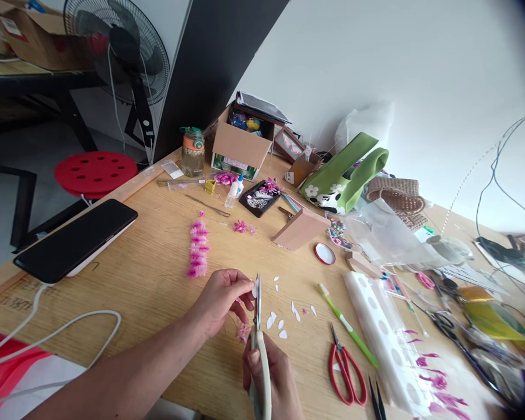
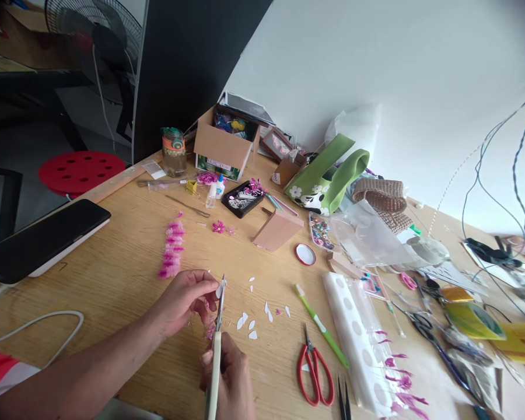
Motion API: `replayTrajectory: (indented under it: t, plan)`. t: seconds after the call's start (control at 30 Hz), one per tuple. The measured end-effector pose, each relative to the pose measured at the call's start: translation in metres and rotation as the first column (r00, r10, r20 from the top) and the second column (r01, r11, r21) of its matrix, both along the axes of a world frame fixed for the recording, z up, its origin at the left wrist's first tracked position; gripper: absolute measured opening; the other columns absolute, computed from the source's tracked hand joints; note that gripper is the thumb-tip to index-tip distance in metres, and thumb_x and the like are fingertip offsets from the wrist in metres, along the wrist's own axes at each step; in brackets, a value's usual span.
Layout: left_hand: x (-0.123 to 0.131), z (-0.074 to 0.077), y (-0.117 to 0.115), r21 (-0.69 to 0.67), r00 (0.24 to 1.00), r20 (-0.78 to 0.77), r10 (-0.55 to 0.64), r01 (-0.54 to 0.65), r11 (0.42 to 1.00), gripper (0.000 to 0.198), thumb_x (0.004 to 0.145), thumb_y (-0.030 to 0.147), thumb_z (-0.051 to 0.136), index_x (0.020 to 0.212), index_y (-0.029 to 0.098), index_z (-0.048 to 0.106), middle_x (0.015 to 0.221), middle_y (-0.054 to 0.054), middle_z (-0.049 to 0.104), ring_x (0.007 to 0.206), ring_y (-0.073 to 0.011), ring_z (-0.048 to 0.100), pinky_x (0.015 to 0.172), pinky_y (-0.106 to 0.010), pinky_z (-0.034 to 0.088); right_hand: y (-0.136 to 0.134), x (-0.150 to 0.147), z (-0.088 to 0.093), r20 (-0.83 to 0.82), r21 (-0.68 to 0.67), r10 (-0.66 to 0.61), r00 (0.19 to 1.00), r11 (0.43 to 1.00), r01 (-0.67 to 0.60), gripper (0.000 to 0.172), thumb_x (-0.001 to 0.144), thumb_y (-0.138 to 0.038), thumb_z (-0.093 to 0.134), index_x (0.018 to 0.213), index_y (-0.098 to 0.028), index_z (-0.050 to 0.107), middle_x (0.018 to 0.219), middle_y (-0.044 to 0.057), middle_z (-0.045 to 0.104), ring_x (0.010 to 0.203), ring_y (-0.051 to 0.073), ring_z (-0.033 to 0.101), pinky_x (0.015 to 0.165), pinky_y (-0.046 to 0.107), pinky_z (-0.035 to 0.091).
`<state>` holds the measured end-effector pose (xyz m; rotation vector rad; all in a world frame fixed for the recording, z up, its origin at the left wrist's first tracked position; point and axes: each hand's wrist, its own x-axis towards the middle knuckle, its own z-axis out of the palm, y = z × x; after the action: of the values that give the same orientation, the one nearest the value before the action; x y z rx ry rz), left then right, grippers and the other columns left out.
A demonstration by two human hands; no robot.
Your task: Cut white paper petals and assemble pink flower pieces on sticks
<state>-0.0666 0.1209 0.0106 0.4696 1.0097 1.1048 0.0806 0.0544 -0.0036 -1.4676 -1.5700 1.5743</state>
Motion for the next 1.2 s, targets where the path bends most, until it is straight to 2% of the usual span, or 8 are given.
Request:
replayTrajectory:
  t: [0.27,0.53,0.87,1.03,1.2]
  plan:
    - [0.001,0.000,-0.002,0.026,0.999,-0.050,-0.009,0.011,1.000,0.020,0.066,0.030,0.070,0.065,0.014,0.057,0.052,0.001,0.060,0.036,-0.0093,0.052,0.034,-0.020,0.043,-0.004,-0.001,-0.002,-0.005,-0.008,-0.050,0.999,0.999,0.049,0.057,0.080,-0.076,0.042,0.071,-0.020,0.047,0.056,-0.003,0.041,0.051,0.011,0.039,0.050,0.023,0.039]
    - [0.002,0.002,-0.002,0.021,0.999,-0.032,-0.015,0.016,1.000,0.022,0.065,0.030,0.070,0.063,0.015,0.056,0.052,0.002,0.059,0.036,-0.0091,0.052,0.033,-0.020,0.043,-0.011,-0.002,-0.004,0.024,0.070,-0.136,0.990,0.989,0.134,0.056,0.081,-0.074,0.044,0.075,-0.020,0.053,0.057,-0.002,0.045,0.053,0.012,0.041,0.051,0.023,0.039]
    - [0.002,0.002,-0.002,0.019,0.999,-0.038,-0.001,0.002,1.000,0.023,0.064,0.031,0.072,0.063,0.015,0.056,0.051,0.002,0.058,0.036,-0.0090,0.052,0.034,-0.020,0.044,-0.007,0.000,-0.009,-0.011,0.028,-0.082,0.997,0.996,0.082,0.054,0.081,-0.073,0.046,0.072,-0.020,0.050,0.056,-0.003,0.042,0.051,0.011,0.041,0.048,0.022,0.039]
    - [0.003,0.001,-0.001,0.013,0.999,-0.044,0.007,-0.007,1.000,0.021,0.063,0.030,0.071,0.063,0.015,0.056,0.052,0.001,0.059,0.039,-0.0096,0.052,0.033,-0.020,0.044,-0.009,0.001,-0.014,-0.012,0.052,-0.099,0.995,0.994,0.099,0.053,0.082,-0.071,0.047,0.074,-0.019,0.052,0.055,-0.003,0.044,0.050,0.011,0.041,0.047,0.021,0.037]
    - [0.002,0.001,-0.002,0.018,0.999,-0.047,-0.002,0.003,1.000,0.020,0.064,0.029,0.070,0.063,0.014,0.057,0.052,0.001,0.059,0.037,-0.0089,0.052,0.034,-0.021,0.044,-0.008,0.001,-0.009,0.015,0.042,-0.080,0.997,0.996,0.080,0.053,0.083,-0.072,0.045,0.072,-0.020,0.051,0.054,-0.003,0.044,0.050,0.011,0.041,0.048,0.022,0.038]
